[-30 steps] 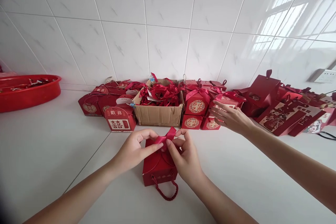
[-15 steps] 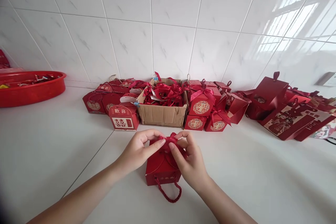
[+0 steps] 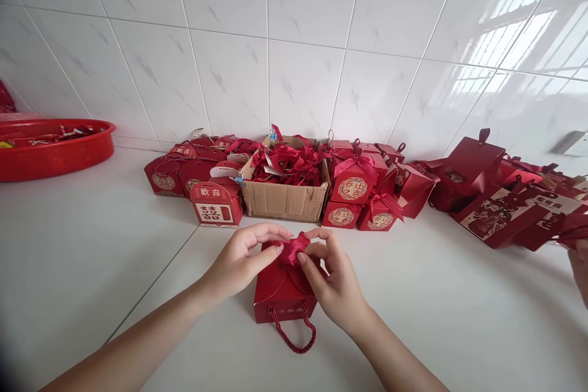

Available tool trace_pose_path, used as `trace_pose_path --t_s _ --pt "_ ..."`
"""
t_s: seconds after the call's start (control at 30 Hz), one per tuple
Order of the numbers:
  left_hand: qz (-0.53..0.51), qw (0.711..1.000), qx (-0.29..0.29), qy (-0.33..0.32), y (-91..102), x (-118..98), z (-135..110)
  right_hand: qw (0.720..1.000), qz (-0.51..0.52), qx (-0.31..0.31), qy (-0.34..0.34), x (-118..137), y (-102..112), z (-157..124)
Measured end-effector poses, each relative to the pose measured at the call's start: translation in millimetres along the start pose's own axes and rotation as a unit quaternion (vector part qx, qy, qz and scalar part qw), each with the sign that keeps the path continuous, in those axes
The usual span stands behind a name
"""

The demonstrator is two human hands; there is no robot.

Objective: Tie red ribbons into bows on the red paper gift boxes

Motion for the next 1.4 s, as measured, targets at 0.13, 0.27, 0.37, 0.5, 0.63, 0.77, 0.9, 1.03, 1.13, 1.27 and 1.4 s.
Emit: trace_pose_path --t_s 0.13,0.27,0.37,0.5,0.63,0.77,0.9,1.03,1.13,1.27,1.4 --pt "0.047 0.998 0.026 -0.027 -5.2 -6.3 -2.4 0.998 -0.056 -0.026 0.011 1.4 5.6 -0.4" --pt "0.077 0.994 0.014 -0.070 -5.5 -12.1 -4.2 0.993 -0.114 -0.035 0.025 7.8 9.9 -0.3" --pt "0.113 0.989 0.001 -0.094 -4.3 -14.8 -4.5 0.983 -0.173 -0.029 0.044 15.1 9.7 0.5" --pt "0.156 0.981 0.022 -0.109 -6.2 -18.3 -6.1 0.975 -0.211 -0.045 0.054 18.5 12.1 1.4" --pt "0.192 0.974 0.042 -0.112 -8.0 -18.3 -7.6 0.977 -0.204 -0.049 0.031 13.1 14.2 1.8" --pt "0.263 0.948 0.015 -0.177 -9.9 -26.5 -9.7 0.986 -0.165 -0.028 -0.007 6.5 12.4 2.1" --pt "0.263 0.943 0.006 -0.202 -15.1 -26.7 -9.2 0.995 -0.076 0.043 -0.056 -2.3 -4.0 1.7" --pt "0.156 0.978 -0.005 -0.141 -10.9 -12.7 -2.8 0.996 -0.004 0.053 -0.073 -7.3 -12.6 0.3" --pt "0.069 0.993 0.006 -0.099 -8.0 -2.5 -1.1 0.996 0.032 0.027 -0.080 -12.0 -11.7 -0.4" --pt "0.108 0.985 -0.003 -0.137 -0.7 -9.1 -6.4 0.996 0.035 0.010 -0.080 -14.3 -10.1 -0.5" --pt "0.148 0.975 0.030 -0.162 -5.5 -16.2 -10.8 0.996 0.039 0.017 -0.079 -14.7 -11.4 -0.8"
Point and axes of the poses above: each hand's wrist, its own z-axis towards the middle knuckle, its own y-axis out of the back of the hand, x = y × z, the point moved 10 cm from there along z, towards the middle knuckle, and after that the axes turned 15 degrees about -z, right-handed, at the moved point
